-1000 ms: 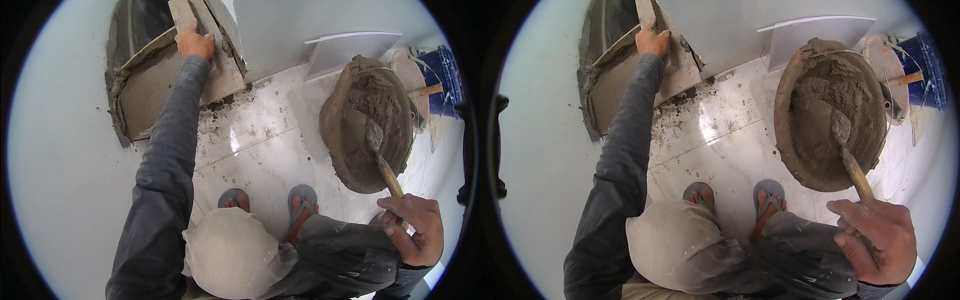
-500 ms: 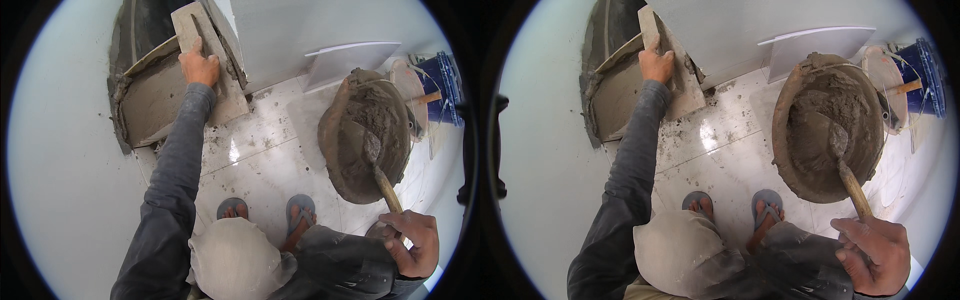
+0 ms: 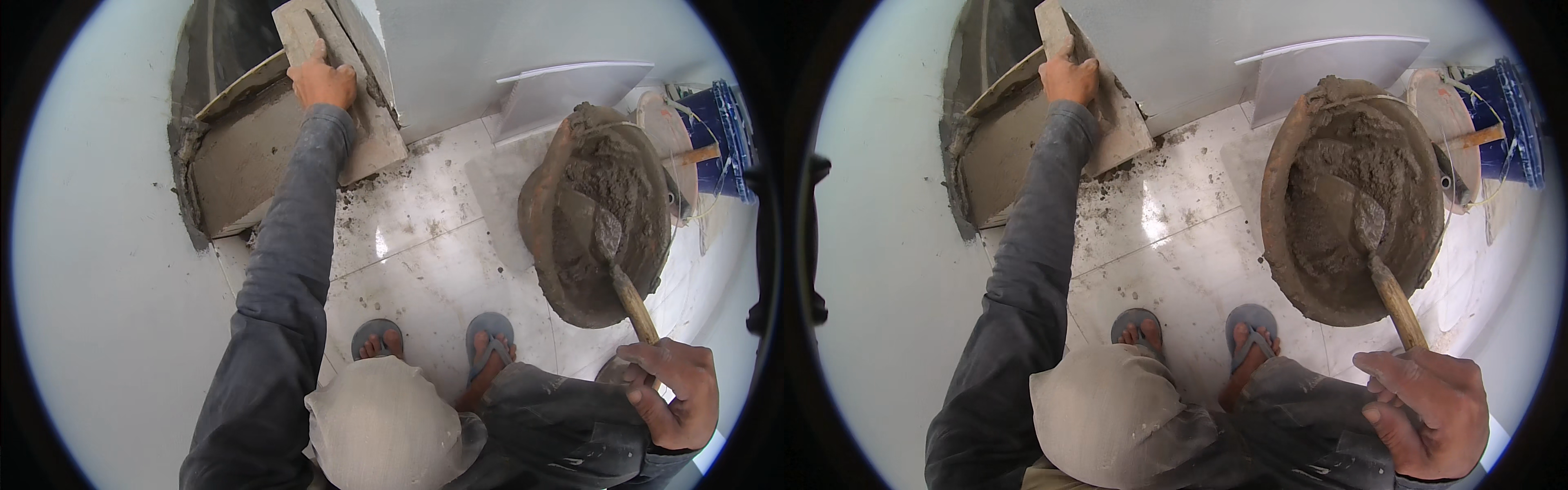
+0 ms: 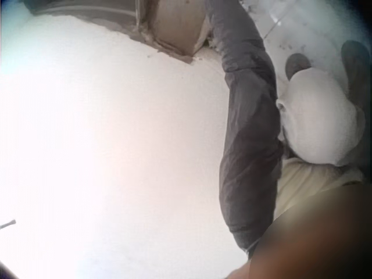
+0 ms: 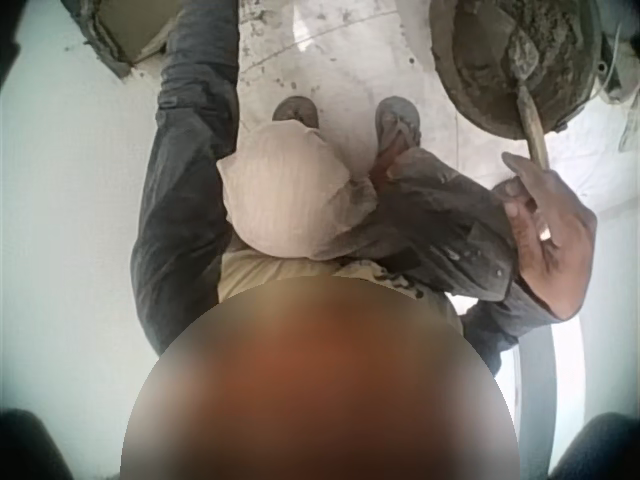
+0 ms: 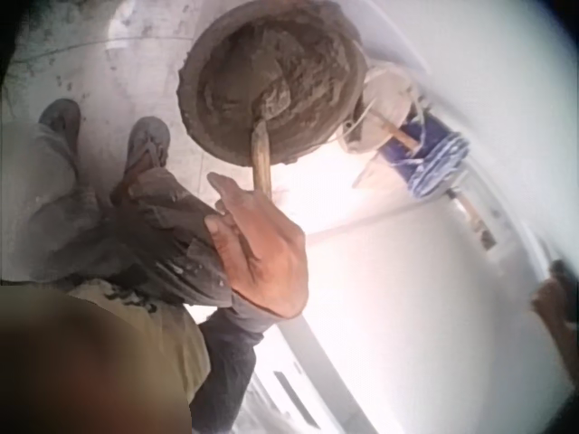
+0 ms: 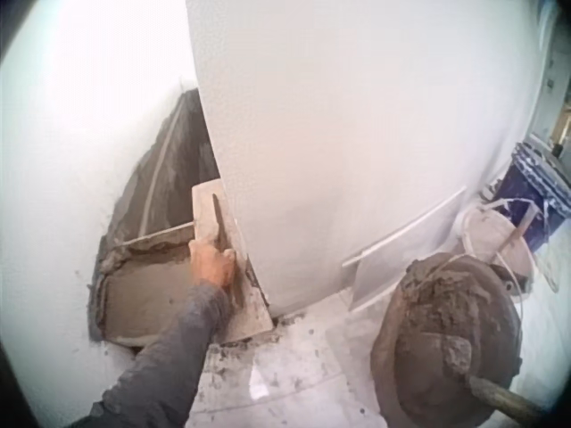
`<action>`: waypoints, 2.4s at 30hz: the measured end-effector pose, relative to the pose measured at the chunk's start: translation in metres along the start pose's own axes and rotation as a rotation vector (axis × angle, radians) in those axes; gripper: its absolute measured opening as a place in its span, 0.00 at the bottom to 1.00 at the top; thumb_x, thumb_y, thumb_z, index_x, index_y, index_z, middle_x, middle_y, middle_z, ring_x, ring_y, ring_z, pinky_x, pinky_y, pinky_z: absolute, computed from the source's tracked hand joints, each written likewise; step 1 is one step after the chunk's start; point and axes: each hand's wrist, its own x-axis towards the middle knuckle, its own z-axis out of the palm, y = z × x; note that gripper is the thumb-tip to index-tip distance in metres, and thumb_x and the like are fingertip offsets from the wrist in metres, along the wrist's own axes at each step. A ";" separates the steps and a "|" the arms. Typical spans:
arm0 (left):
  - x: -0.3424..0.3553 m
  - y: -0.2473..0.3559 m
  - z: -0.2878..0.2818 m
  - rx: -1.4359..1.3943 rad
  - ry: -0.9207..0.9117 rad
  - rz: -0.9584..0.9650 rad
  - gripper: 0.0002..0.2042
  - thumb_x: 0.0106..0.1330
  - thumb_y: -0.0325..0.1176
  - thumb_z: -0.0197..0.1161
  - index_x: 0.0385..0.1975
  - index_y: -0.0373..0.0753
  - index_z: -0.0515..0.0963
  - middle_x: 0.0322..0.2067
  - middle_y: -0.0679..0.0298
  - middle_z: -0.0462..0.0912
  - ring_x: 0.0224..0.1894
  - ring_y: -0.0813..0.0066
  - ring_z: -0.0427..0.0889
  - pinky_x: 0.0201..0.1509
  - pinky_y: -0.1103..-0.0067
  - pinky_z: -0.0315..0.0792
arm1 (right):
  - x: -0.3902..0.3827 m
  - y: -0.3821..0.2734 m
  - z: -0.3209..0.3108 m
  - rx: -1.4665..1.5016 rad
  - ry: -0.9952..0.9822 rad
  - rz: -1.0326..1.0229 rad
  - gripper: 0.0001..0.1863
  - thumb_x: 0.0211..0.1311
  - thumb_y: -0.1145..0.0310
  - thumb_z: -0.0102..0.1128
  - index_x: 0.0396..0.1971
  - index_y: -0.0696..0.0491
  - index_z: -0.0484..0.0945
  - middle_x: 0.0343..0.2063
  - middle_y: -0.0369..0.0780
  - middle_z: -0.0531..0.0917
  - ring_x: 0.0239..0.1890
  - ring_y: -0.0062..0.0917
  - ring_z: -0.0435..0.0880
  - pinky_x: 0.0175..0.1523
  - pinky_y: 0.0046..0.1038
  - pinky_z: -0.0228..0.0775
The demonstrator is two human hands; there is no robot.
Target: The person scoops cement from a bucket with a trowel and applies it to a wall recess, then smooths the surface with a wooden float. The person repeatedly adds and levels the cement to fill the recess.
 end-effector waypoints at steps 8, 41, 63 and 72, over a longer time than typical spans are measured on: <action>-0.007 0.020 -0.016 0.043 0.022 0.021 0.31 0.54 0.33 0.64 0.64 0.45 0.74 0.55 0.39 0.70 0.55 0.44 0.75 0.64 0.64 0.69 | -0.001 0.004 0.000 0.027 -0.018 0.019 0.17 0.56 0.65 0.67 0.40 0.63 0.83 0.21 0.45 0.83 0.22 0.29 0.84 0.32 0.28 0.74; 0.006 -0.183 -0.199 0.308 0.076 0.022 0.35 0.50 0.34 0.64 0.65 0.44 0.72 0.53 0.42 0.80 0.55 0.49 0.81 0.64 0.68 0.70 | -0.015 -0.010 0.004 -0.034 -0.008 -0.038 0.17 0.58 0.66 0.67 0.43 0.62 0.82 0.20 0.42 0.81 0.22 0.28 0.80 0.32 0.28 0.70; 0.001 -0.174 -0.194 0.259 0.117 0.025 0.35 0.52 0.35 0.64 0.64 0.34 0.70 0.51 0.41 0.81 0.55 0.48 0.80 0.63 0.68 0.71 | -0.016 -0.007 0.001 0.015 -0.006 0.052 0.18 0.59 0.67 0.68 0.45 0.64 0.80 0.23 0.43 0.81 0.24 0.26 0.80 0.33 0.26 0.71; -0.004 -0.164 -0.194 0.319 0.090 0.008 0.35 0.52 0.35 0.63 0.64 0.34 0.69 0.50 0.39 0.81 0.54 0.47 0.81 0.62 0.68 0.71 | -0.016 -0.006 -0.003 0.027 -0.036 0.085 0.18 0.59 0.66 0.68 0.44 0.64 0.81 0.22 0.43 0.81 0.24 0.26 0.80 0.34 0.27 0.71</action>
